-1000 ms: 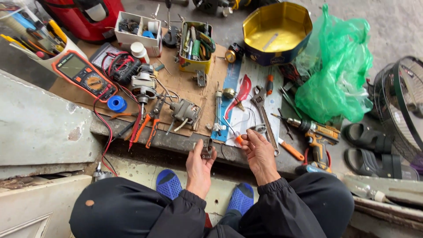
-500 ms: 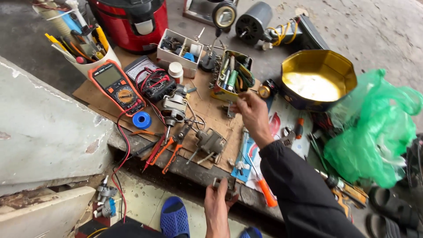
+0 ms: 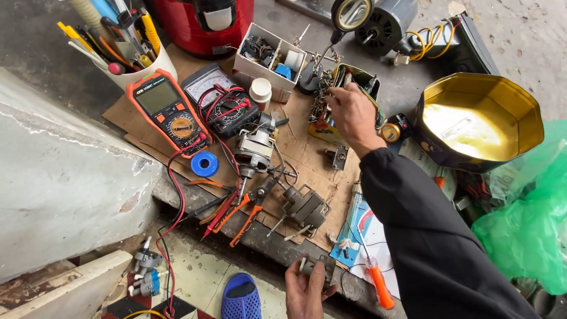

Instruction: Reassembling and repairing small motor components using a screwdriver, pliers, and a power drill on a floor-level workspace.

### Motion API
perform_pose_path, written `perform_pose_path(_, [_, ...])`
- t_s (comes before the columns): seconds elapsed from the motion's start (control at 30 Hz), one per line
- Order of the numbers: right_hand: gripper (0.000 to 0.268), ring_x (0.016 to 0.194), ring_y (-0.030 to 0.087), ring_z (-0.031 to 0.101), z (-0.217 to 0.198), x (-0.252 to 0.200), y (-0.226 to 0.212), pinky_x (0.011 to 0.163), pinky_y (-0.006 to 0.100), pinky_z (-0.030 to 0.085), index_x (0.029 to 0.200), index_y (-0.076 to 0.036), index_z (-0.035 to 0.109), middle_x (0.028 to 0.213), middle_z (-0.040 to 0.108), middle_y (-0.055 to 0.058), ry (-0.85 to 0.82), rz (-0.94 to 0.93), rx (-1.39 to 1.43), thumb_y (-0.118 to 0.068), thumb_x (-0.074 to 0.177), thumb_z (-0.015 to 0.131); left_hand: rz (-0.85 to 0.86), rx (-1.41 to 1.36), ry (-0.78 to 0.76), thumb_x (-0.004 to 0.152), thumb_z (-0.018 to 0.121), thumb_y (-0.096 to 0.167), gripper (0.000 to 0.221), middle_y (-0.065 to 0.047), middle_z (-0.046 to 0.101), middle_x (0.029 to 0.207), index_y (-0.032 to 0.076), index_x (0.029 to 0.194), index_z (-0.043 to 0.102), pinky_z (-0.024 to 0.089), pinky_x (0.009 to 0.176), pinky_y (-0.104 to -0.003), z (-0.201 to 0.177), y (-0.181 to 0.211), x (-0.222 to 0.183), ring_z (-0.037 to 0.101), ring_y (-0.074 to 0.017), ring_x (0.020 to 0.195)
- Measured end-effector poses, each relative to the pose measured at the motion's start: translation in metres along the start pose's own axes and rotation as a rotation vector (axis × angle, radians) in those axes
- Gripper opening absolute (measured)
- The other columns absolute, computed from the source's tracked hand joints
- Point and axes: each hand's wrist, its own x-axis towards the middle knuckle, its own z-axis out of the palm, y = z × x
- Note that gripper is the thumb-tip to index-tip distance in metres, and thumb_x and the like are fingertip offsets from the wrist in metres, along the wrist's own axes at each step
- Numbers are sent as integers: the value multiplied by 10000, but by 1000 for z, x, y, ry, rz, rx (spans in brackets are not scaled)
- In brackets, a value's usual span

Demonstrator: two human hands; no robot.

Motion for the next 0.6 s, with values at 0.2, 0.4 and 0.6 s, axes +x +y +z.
perform_pose_path(0.2, [201,767,132,537,-121,-81,-46,654,278,448,1230,53,799,971,687,53,111,284,356,-92,1141,691,-14,18,-76,970,766,116,545,-224,757,1202,-25,1472,604,647,841,-385,17,36,-41,709,-259,978])
perform_pose_path(0.4, [268,741,73,587,-233,-219,-70,666,223,499,1084,-8,800,887,728,22,253,755,442,-231,1173,683,-1,146,-235,1014,698,239,446,-132,691,1132,-33,1364,639,585,909,-347,30,56,-89,629,-191,947])
perform_pose_path(0.6, [276,691,111,630,-260,-319,-82,597,227,505,1191,-21,779,922,759,106,310,987,533,-272,1151,671,143,274,-282,1009,771,226,439,-97,689,1257,29,1379,638,586,922,-311,26,34,-78,618,-151,1045])
